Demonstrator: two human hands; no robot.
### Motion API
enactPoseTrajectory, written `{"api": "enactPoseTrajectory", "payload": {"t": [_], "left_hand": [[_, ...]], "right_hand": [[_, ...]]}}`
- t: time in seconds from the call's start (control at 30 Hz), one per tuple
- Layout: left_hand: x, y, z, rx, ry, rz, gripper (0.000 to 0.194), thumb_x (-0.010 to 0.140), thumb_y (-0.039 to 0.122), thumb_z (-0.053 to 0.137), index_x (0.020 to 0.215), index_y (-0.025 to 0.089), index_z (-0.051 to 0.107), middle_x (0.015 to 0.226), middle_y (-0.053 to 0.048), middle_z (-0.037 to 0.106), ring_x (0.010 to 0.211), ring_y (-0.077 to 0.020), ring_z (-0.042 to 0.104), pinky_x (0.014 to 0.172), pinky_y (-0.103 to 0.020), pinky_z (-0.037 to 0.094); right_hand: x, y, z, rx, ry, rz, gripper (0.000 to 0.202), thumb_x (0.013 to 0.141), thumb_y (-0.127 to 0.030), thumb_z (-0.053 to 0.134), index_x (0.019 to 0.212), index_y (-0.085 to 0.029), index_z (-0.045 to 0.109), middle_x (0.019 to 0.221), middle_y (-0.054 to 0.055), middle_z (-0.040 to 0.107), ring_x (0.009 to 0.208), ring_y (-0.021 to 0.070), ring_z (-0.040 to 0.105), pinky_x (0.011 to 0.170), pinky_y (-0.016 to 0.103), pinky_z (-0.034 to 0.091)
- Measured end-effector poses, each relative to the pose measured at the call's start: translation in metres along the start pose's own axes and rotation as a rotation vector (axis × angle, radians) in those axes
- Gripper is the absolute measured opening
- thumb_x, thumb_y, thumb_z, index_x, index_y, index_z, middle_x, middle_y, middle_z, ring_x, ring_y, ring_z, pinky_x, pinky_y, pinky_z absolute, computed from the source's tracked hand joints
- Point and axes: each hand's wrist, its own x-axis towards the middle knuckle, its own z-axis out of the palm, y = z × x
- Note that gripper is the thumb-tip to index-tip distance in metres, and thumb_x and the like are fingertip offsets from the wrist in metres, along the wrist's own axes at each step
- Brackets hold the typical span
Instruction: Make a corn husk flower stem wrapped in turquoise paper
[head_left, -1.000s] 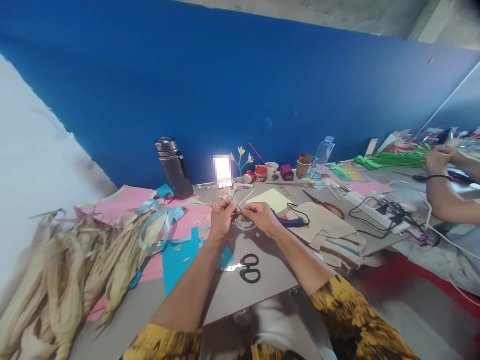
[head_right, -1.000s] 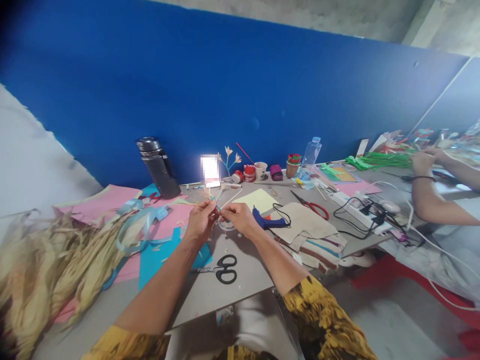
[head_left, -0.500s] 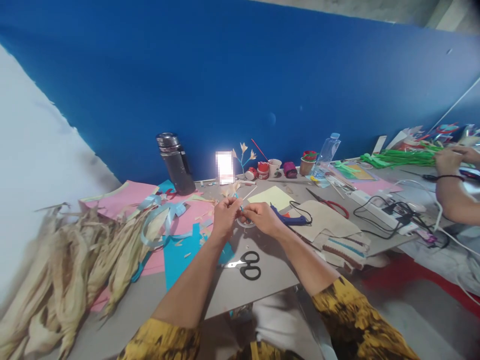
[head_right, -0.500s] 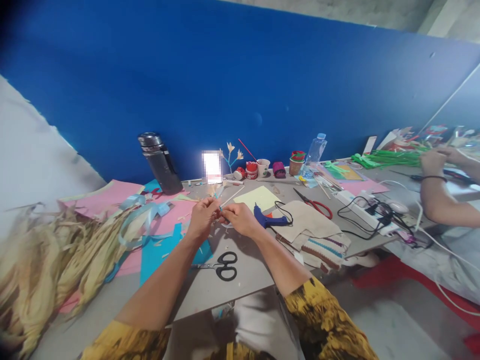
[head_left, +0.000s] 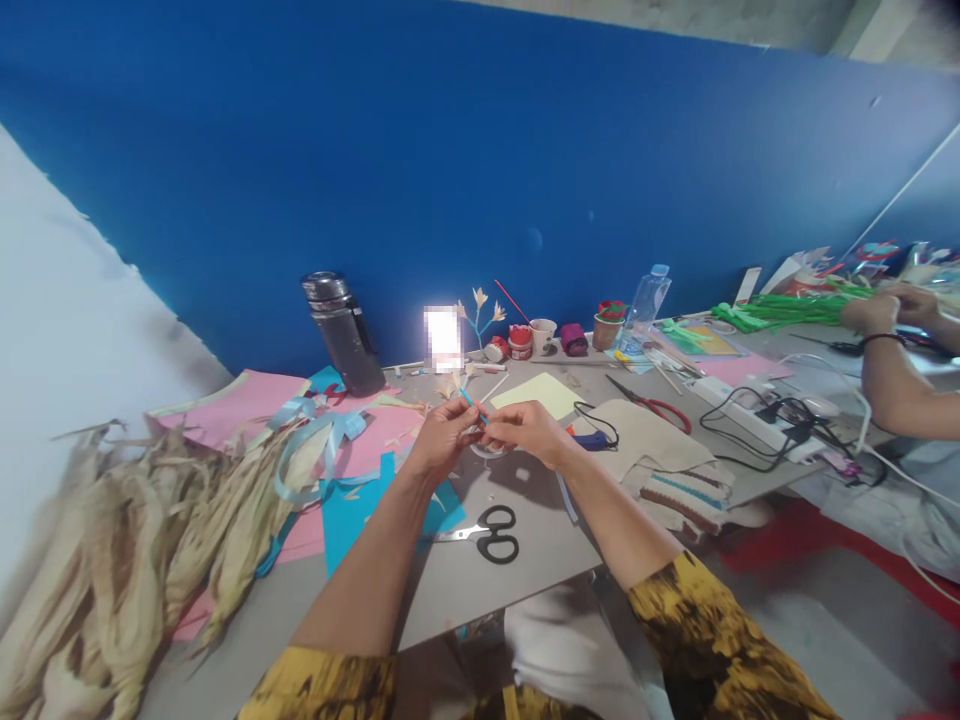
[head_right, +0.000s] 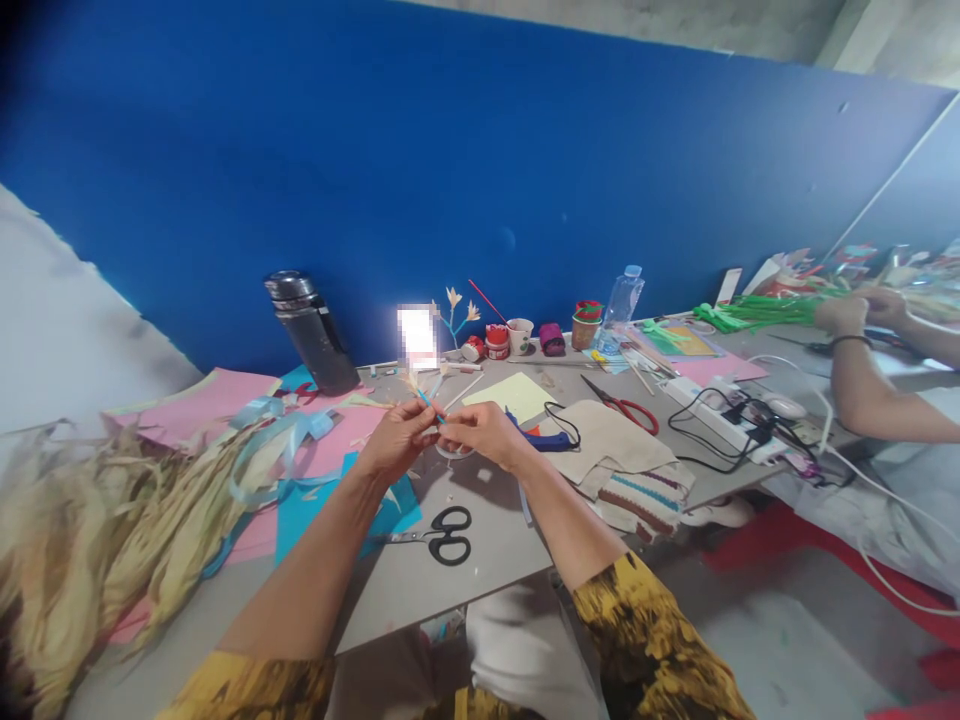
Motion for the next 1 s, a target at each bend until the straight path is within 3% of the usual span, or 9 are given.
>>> {"api": "enactPoseTrajectory", "payload": {"t": [0.17,0.37,0.53,0.67,0.8,1.0], "left_hand": [[-0.0011,0.0043,0.0011,-0.007,-0.015,0.014,0.035,0.063,0.042,0.085,0.077,0.014,0.068,0.077,-0.005,0.067,0.065,-0.0150,0.064,0.067,-0.032,0.054],[-0.0004,0.0058,0.0003,-0.023,-0.051,0.021,0.033,0.065,0.041,0.084,0.076,0.014,0.068,0.074,-0.004,0.066,0.065,-0.0149,0.064,0.069,-0.032,0.054],[-0.0020,0.0069,-0.0047,-0.036,-0.156,0.007,0.028,0.072,0.040,0.080,0.075,0.015,0.069,0.076,-0.006,0.067,0.071,-0.0171,0.065,0.073,-0.034,0.054],[-0.0032,0.0088,-0.0048,-0.030,-0.160,0.008,0.028,0.072,0.040,0.080,0.074,0.015,0.068,0.077,-0.007,0.067,0.077,-0.0188,0.065,0.077,-0.035,0.053],[-0.0028,0.0090,-0.0032,-0.048,-0.129,0.027,0.028,0.069,0.040,0.081,0.074,0.015,0.068,0.073,-0.004,0.066,0.068,-0.0160,0.062,0.072,-0.034,0.052],[-0.0037,0.0086,-0.0040,-0.046,-0.165,0.012,0.026,0.071,0.038,0.081,0.074,0.015,0.069,0.080,-0.005,0.065,0.078,-0.0174,0.063,0.079,-0.034,0.052]], "right_hand": [[-0.0003,-0.0041,0.0003,-0.096,0.083,0.018,0.017,0.072,-0.032,0.071,0.071,-0.015,0.075,0.067,0.005,0.072,0.059,0.0144,0.060,0.054,0.024,0.046],[-0.0022,-0.0064,-0.0036,0.063,0.019,0.079,0.031,0.069,-0.044,0.076,0.076,-0.013,0.074,0.076,0.008,0.074,0.062,0.0147,0.065,0.057,0.025,0.051],[0.0009,0.0006,-0.0074,0.172,-0.013,0.110,0.041,0.069,-0.052,0.078,0.082,-0.012,0.072,0.073,0.008,0.072,0.063,0.0159,0.066,0.058,0.027,0.053],[0.0003,0.0004,-0.0055,0.093,0.060,0.075,0.041,0.072,-0.054,0.074,0.078,-0.013,0.071,0.072,0.006,0.069,0.061,0.0147,0.064,0.052,0.025,0.051],[-0.0028,-0.0036,-0.0028,0.006,-0.023,0.058,0.037,0.076,-0.051,0.071,0.080,-0.014,0.071,0.079,0.007,0.072,0.065,0.0135,0.063,0.052,0.021,0.047],[0.0006,0.0004,-0.0007,0.022,0.037,0.044,0.031,0.073,-0.045,0.072,0.070,-0.015,0.066,0.064,0.003,0.068,0.055,0.0102,0.056,0.048,0.019,0.040]]}}
